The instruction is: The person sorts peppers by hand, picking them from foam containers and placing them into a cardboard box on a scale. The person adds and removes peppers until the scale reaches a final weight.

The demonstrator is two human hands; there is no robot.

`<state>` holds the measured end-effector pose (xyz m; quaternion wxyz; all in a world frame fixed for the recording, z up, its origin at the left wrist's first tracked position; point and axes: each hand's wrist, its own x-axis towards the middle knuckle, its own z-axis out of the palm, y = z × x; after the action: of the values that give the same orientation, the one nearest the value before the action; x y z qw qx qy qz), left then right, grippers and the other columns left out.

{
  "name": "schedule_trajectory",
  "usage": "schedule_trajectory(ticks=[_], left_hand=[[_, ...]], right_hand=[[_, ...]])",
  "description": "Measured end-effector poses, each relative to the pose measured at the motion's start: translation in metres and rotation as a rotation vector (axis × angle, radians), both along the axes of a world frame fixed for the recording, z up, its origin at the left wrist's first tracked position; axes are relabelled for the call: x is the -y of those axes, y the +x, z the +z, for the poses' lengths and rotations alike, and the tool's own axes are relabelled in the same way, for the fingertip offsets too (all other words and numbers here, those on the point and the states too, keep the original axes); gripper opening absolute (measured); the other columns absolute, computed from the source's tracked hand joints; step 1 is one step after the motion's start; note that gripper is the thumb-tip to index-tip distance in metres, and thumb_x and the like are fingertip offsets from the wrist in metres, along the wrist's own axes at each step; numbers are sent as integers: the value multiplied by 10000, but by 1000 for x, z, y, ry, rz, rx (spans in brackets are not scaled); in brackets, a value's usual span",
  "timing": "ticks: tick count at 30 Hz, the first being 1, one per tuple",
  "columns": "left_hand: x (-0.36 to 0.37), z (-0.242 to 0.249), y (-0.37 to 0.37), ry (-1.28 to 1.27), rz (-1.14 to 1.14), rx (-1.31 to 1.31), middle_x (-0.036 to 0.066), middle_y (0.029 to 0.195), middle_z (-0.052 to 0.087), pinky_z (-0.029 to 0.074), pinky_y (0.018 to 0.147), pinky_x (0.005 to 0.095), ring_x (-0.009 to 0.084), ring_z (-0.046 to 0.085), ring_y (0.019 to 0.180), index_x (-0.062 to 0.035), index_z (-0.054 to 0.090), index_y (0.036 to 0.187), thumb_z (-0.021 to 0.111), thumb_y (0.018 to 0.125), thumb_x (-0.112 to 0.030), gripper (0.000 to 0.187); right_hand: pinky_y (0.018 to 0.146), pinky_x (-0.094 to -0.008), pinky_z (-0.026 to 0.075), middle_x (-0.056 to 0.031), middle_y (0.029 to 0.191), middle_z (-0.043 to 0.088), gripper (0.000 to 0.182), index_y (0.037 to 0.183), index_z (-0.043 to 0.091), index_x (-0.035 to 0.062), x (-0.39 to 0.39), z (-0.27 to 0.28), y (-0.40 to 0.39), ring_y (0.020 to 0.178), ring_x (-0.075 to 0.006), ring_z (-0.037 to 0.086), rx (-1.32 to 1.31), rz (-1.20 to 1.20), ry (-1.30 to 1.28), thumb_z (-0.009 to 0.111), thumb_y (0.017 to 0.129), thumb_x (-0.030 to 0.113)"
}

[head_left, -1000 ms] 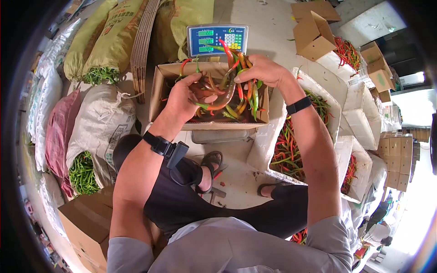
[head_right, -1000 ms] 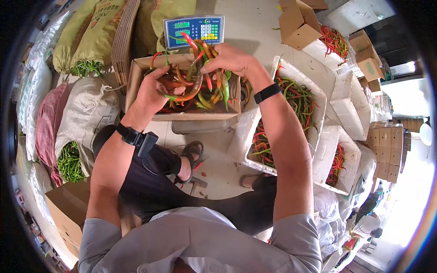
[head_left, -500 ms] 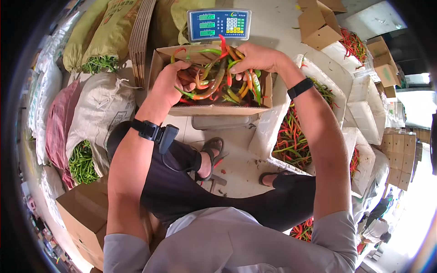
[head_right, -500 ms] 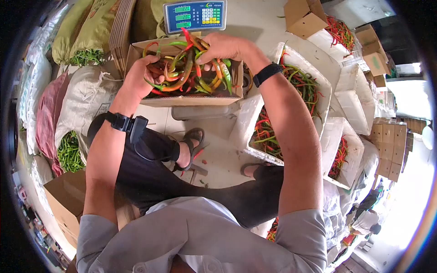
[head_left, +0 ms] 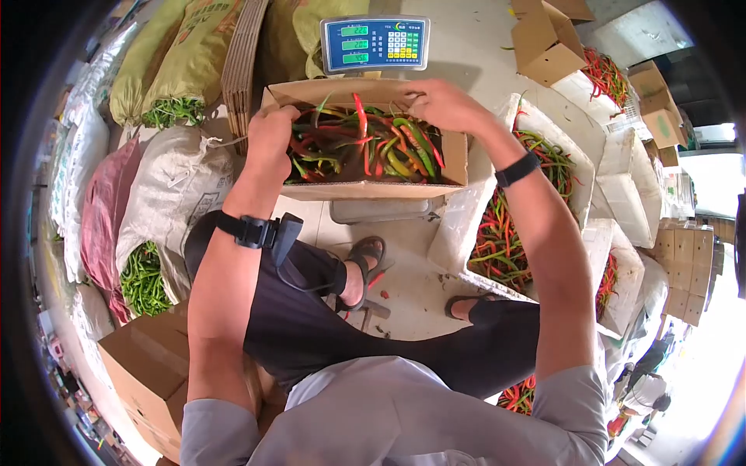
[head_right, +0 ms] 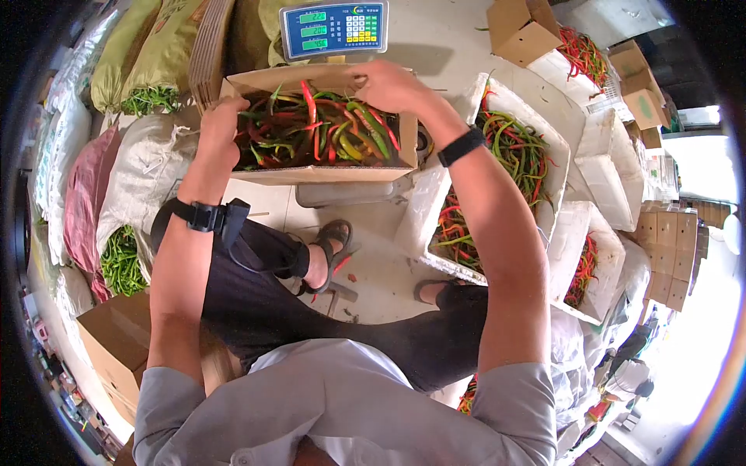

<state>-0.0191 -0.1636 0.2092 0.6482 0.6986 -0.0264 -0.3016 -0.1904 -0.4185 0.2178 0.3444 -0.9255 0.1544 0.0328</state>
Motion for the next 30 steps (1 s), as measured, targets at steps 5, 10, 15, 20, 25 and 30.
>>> schedule_trajectory(ticks=[5,10,15,20,25,30], left_hand=[[7,19,-11,92,-275,755,111,1108,735,516,887,306,183,677,981,5,676,1251,653,905,-90,360],[12,36,-42,529,-884,959,221,1077,719,551,851,459,378,695,1002,-46,717,1146,720,894,-276,342],[26,12,-40,634,-900,1112,187,918,731,546,783,496,384,701,901,-59,748,1014,734,876,-374,344],[41,22,-41,838,-815,1059,159,785,727,558,708,467,352,718,797,-69,768,826,715,878,-481,419],[43,16,-39,867,-841,1011,153,781,731,558,716,451,343,722,799,-88,780,826,704,875,-518,440],[48,-3,-42,731,-782,1089,181,795,725,550,740,483,368,719,819,-54,746,880,697,867,-528,477]], right_hand=[[928,-306,517,-167,1141,721,400,1316,621,-2,-1,36,-49,1052,-170,672,79,-125,-71,642,957,175],[979,-317,531,-154,1201,706,353,1335,568,-63,-2,32,-131,1144,-198,662,132,-329,206,601,1006,60],[827,-294,550,-124,1032,750,319,1243,637,-63,-24,2,-196,915,-123,676,163,-430,277,654,964,91],[810,-300,551,-142,1006,754,318,1212,634,-76,-29,10,-197,891,-147,692,113,-428,204,679,945,91],[817,-339,553,-188,1019,747,325,1214,642,-46,-28,16,-192,875,-242,709,110,-396,123,670,943,132],[807,-436,550,-267,1058,682,300,1131,674,-21,14,-11,-227,931,-433,671,-14,-357,-115,678,898,169]])
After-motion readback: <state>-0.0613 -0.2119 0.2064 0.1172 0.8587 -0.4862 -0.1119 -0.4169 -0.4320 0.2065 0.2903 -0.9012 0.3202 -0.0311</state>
